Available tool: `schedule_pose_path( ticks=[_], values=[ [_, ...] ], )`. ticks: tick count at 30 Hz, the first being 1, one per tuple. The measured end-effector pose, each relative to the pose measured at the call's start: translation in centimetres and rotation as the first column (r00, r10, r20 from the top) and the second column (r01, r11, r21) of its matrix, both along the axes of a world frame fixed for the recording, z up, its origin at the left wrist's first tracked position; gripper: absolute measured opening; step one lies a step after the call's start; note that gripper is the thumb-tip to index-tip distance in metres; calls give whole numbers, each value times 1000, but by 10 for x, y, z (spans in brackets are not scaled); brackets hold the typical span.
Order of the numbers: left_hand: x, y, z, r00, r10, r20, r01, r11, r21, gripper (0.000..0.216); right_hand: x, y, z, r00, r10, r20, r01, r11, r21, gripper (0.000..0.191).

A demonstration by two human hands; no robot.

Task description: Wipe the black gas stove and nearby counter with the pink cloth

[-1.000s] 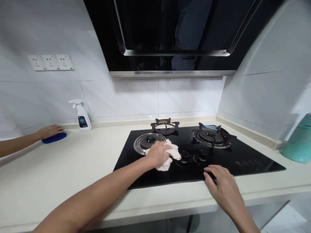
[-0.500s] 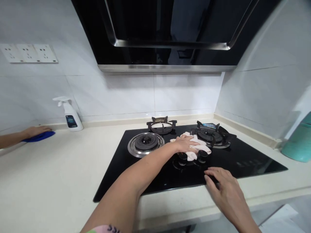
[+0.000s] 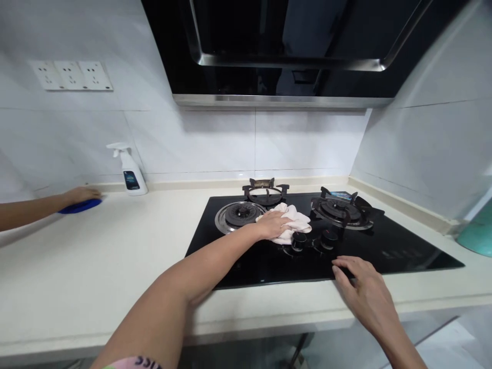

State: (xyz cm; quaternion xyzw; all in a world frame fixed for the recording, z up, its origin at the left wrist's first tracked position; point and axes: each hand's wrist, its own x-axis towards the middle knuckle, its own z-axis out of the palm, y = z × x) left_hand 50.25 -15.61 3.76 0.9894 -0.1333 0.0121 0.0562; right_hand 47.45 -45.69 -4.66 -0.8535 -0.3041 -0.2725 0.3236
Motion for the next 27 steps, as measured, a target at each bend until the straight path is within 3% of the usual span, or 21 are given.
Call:
schedule_pose_path(
  ticks=[16,20,27],
  values=[
    [-130,8,-1,997,18,71,-16,1000,-22,43,1,-2,-2,999,-11,-31,10,999,-41,36],
    [-164,18,2,997,11,72,-7,999,-53,39,2,-4,-3,998,2,-57,-4,999,-37,37],
    [-207,47,7,991,123,49,-120,990,-77,41,4,-6,-5,998,10,-57,-11,1000,-28,39]
  ],
)
